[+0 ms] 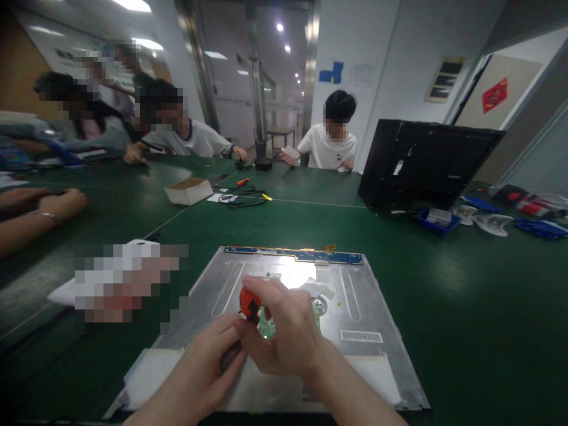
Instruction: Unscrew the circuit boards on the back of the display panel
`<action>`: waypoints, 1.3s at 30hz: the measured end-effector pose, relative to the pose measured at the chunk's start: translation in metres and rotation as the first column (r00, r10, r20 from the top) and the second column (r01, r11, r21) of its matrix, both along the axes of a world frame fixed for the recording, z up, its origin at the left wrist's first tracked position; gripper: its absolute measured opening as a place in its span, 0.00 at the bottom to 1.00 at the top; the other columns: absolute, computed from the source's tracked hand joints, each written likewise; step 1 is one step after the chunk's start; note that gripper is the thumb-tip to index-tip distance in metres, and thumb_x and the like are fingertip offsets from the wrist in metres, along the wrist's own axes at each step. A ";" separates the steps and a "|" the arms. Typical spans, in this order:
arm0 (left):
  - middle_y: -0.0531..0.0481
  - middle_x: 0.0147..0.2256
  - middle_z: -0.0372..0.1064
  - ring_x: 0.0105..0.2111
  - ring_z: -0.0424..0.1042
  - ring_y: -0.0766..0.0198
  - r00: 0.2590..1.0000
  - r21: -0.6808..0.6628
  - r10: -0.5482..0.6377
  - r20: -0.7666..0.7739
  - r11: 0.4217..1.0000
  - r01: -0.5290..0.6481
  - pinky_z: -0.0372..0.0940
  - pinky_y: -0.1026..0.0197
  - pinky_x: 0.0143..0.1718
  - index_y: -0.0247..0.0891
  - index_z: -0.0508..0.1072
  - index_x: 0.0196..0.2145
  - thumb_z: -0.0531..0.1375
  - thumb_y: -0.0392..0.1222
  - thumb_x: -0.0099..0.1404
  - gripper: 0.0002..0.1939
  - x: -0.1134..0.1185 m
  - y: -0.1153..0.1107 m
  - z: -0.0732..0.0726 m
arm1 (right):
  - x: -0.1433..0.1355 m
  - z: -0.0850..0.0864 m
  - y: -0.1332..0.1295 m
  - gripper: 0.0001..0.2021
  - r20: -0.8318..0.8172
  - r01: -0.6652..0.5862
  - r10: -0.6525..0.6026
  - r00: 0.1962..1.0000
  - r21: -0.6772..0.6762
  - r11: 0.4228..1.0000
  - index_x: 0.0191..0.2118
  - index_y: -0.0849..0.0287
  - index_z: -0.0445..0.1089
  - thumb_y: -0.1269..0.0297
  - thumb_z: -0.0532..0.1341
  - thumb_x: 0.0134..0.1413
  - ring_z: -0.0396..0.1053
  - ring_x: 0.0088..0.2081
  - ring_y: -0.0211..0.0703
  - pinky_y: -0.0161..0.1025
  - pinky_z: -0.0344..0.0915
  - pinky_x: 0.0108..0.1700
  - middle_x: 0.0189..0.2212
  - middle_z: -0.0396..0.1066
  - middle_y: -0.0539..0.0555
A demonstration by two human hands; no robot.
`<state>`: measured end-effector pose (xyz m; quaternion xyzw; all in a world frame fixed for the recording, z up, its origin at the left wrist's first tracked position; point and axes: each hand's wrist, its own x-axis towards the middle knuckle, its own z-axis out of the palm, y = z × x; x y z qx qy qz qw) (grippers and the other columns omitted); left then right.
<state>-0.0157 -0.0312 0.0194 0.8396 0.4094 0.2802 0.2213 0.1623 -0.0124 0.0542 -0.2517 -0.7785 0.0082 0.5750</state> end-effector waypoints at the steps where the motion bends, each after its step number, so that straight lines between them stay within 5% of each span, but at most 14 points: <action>1: 0.45 0.36 0.72 0.38 0.72 0.55 1.000 -0.004 0.001 0.003 1.000 -0.001 0.67 0.56 0.39 0.40 0.71 0.34 0.51 0.31 0.64 0.10 0.000 0.000 0.001 | 0.000 0.000 0.000 0.24 0.002 -0.003 0.003 1.000 -0.006 1.000 0.63 0.58 0.56 0.68 0.56 0.62 0.67 0.25 0.38 0.35 0.68 0.23 0.33 0.74 0.52; 17: 0.45 0.35 0.72 0.37 0.71 0.55 1.000 0.025 0.004 0.024 1.000 -0.005 0.69 0.55 0.41 0.40 0.74 0.34 0.53 0.33 0.64 0.10 -0.001 0.002 0.000 | -0.001 -0.001 0.000 0.24 -0.027 0.051 -0.050 0.998 0.016 0.999 0.62 0.58 0.55 0.70 0.56 0.62 0.65 0.23 0.38 0.35 0.65 0.22 0.31 0.72 0.50; 28: 0.45 0.35 0.72 0.36 0.71 0.55 1.000 0.034 -0.003 0.022 0.999 0.002 0.69 0.57 0.39 0.40 0.74 0.35 0.52 0.32 0.64 0.11 0.000 0.002 0.000 | 0.000 0.002 -0.001 0.25 -0.006 -0.035 0.035 0.999 0.007 0.999 0.62 0.62 0.58 0.70 0.55 0.59 0.69 0.27 0.39 0.35 0.68 0.24 0.34 0.74 0.54; 39: 0.46 0.36 0.72 0.37 0.72 0.56 1.000 0.060 -0.007 0.019 0.998 0.006 0.67 0.58 0.37 0.39 0.71 0.35 0.51 0.31 0.65 0.11 0.000 0.001 -0.001 | -0.002 -0.001 0.001 0.23 -0.019 0.056 -0.054 0.998 0.069 0.996 0.61 0.57 0.58 0.69 0.57 0.62 0.67 0.25 0.39 0.36 0.65 0.23 0.32 0.74 0.52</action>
